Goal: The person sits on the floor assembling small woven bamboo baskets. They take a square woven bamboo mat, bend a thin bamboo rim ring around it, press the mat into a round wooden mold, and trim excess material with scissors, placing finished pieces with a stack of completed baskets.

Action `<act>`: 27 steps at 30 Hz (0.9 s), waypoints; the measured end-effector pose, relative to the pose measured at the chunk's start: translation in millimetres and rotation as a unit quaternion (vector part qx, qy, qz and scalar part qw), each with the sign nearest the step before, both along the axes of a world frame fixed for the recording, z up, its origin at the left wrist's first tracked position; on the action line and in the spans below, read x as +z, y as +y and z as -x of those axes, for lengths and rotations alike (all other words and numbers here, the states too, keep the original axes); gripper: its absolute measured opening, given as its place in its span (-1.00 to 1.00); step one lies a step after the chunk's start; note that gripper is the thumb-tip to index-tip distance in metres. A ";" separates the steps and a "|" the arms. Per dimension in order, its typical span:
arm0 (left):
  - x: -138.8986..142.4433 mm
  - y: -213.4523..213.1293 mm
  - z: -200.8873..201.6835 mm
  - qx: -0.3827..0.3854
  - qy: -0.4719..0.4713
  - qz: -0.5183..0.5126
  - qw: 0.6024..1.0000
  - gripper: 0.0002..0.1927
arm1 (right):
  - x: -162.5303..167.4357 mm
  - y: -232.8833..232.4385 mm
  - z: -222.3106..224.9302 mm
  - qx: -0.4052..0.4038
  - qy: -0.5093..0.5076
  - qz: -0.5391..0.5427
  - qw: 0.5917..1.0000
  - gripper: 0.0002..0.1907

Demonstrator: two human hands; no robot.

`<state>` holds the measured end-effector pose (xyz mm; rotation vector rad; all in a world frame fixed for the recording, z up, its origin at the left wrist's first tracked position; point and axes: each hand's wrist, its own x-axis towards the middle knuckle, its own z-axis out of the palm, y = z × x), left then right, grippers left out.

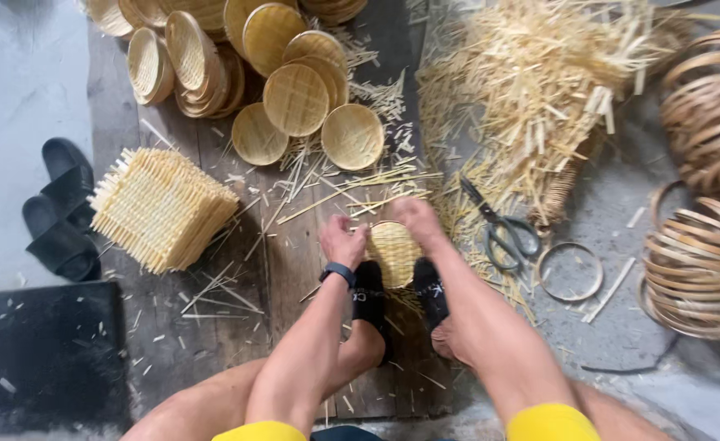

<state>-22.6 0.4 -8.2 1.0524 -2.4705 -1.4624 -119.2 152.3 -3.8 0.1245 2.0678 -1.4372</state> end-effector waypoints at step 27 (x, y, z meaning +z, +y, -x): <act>47.8 77.6 -53.9 -0.131 0.097 0.156 0.974 -0.23 | -30.1 199.3 7.7 0.054 0.153 -0.316 0.935 -0.25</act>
